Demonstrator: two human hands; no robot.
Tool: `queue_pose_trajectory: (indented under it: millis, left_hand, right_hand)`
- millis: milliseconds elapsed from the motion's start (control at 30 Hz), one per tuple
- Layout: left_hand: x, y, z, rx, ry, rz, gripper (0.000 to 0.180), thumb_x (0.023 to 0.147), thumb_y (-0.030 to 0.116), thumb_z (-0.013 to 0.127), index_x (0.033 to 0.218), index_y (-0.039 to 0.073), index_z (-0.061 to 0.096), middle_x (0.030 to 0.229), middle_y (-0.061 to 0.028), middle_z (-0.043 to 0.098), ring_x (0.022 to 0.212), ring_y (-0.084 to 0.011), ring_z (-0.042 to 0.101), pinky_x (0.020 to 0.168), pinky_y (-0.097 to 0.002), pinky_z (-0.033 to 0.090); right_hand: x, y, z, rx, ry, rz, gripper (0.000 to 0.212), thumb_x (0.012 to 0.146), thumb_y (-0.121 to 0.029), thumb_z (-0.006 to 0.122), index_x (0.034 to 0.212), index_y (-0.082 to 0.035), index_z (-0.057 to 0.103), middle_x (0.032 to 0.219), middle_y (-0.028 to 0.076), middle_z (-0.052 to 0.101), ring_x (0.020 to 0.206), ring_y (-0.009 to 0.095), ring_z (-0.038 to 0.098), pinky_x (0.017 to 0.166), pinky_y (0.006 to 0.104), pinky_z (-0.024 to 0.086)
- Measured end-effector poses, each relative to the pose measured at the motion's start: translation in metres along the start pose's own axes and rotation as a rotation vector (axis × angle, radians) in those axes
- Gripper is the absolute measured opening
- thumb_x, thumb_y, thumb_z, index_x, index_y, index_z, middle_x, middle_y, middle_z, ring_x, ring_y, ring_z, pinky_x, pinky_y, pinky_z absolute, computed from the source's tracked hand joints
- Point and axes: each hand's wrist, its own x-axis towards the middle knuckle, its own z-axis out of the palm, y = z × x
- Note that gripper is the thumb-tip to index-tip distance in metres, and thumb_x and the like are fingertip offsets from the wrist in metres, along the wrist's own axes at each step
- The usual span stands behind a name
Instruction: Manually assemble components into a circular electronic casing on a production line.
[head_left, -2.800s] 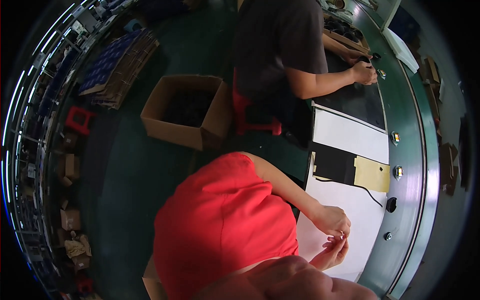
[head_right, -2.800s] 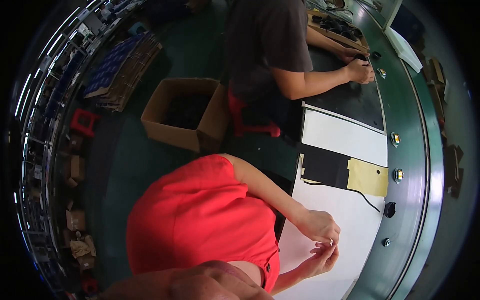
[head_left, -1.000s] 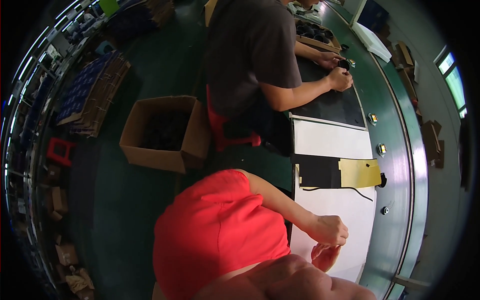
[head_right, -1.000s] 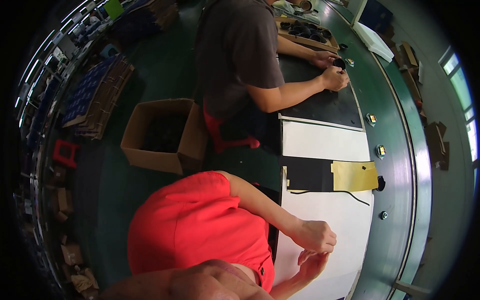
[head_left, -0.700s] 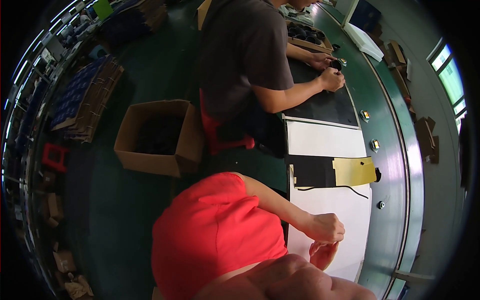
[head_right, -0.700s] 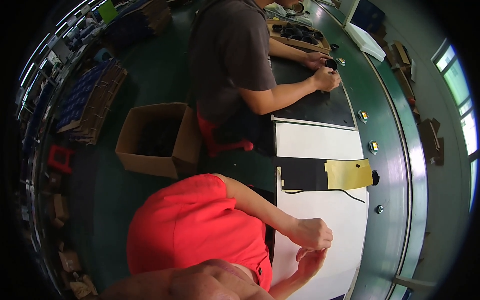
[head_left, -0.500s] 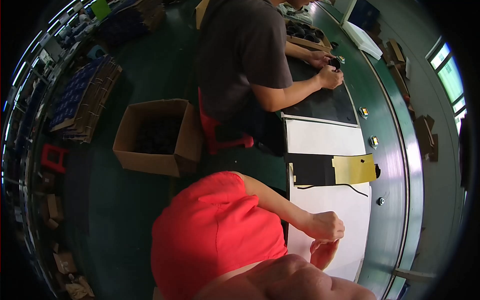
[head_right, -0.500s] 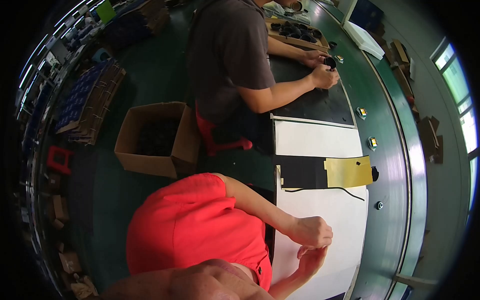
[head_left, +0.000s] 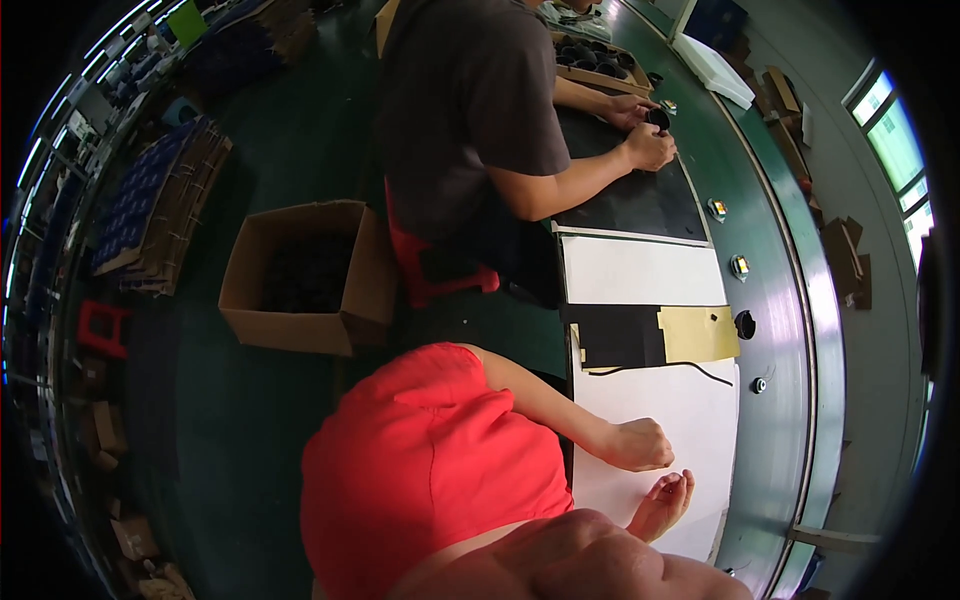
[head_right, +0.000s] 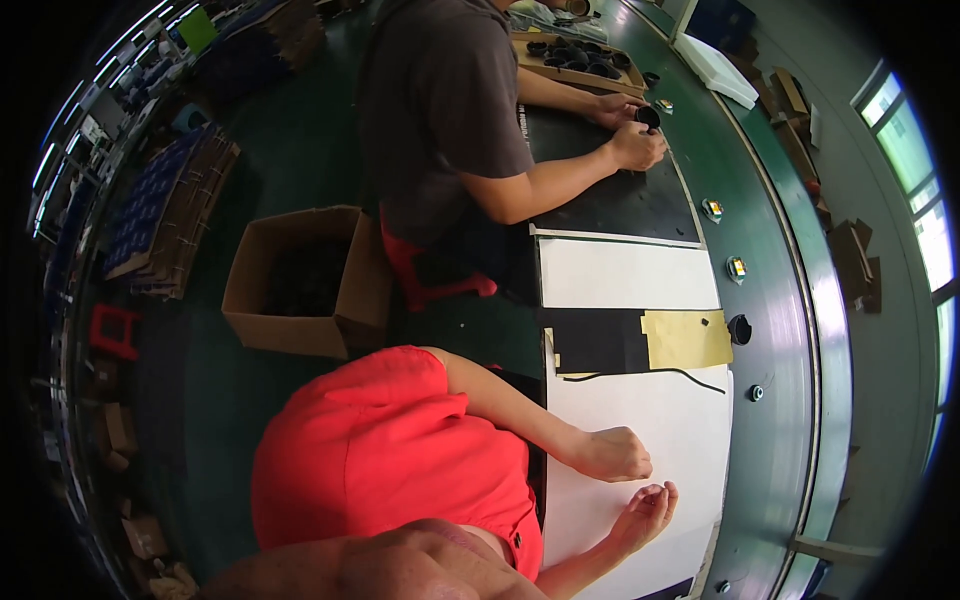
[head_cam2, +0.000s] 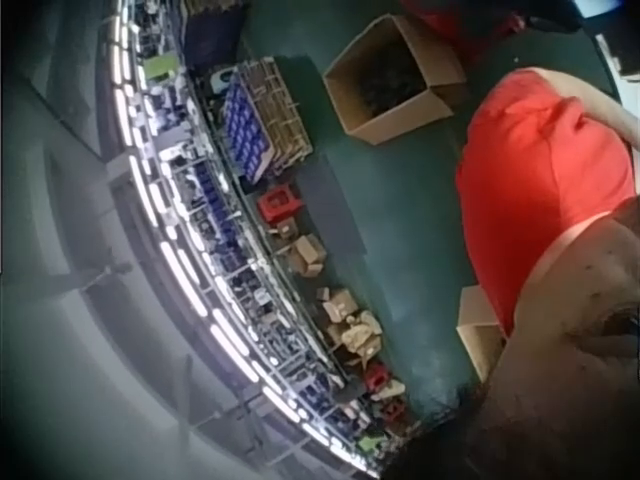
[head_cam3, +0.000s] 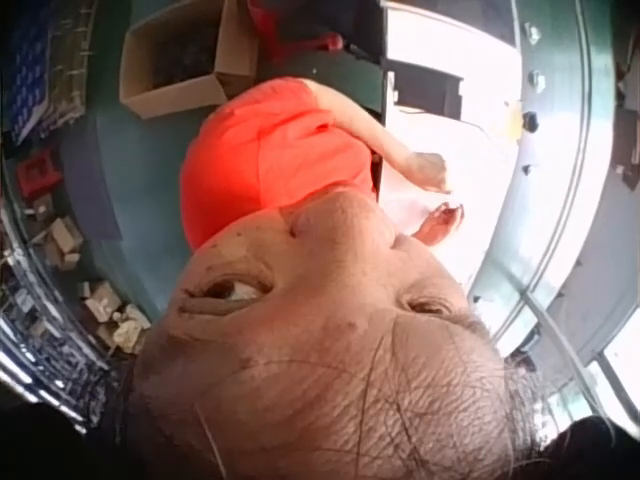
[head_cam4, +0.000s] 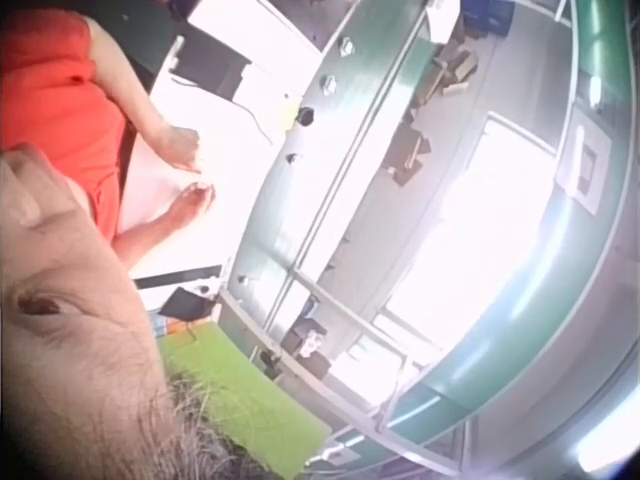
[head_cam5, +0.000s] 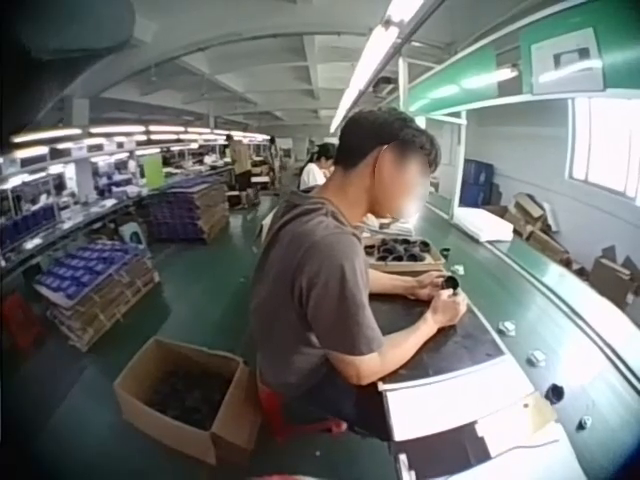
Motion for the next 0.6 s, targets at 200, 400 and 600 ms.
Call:
queue_pose_trajectory:
  millis: [200,400,600]
  left_hand:
    - [-0.011,-0.004,0.009,-0.24,-0.014,-0.064,0.019,0.087,0.013,0.063,0.073,0.001,0.061,0.072,-0.0124,0.064,0.07,-0.0321,0.066,0.066,-0.0432,0.053]
    - [-0.009,0.0,0.007,-0.273,-0.025,-0.09,0.02,0.091,0.015,0.061,0.078,0.001,0.062,0.076,-0.0136,0.065,0.073,-0.0327,0.066,0.069,-0.0436,0.053]
    - [-0.01,0.002,0.002,-0.263,-0.033,-0.081,0.022,0.092,0.017,0.06,0.079,0.0,0.063,0.078,-0.0155,0.066,0.075,-0.035,0.067,0.07,-0.0448,0.054]
  right_hand:
    - [-0.003,-0.003,0.012,-0.086,0.177,-0.052,0.019,0.105,-0.013,0.056,0.119,-0.001,0.06,0.086,0.009,0.069,0.069,0.012,0.061,0.051,0.0183,0.042]
    - [-0.001,-0.004,0.005,-0.156,0.17,-0.042,0.019,0.106,-0.013,0.055,0.119,0.0,0.06,0.09,0.01,0.071,0.07,0.012,0.064,0.051,0.0177,0.04]
    - [-0.002,-0.005,0.016,-0.246,0.23,-0.06,0.02,0.106,-0.015,0.054,0.116,0.001,0.061,0.087,0.011,0.071,0.065,0.012,0.063,0.047,0.0173,0.037]
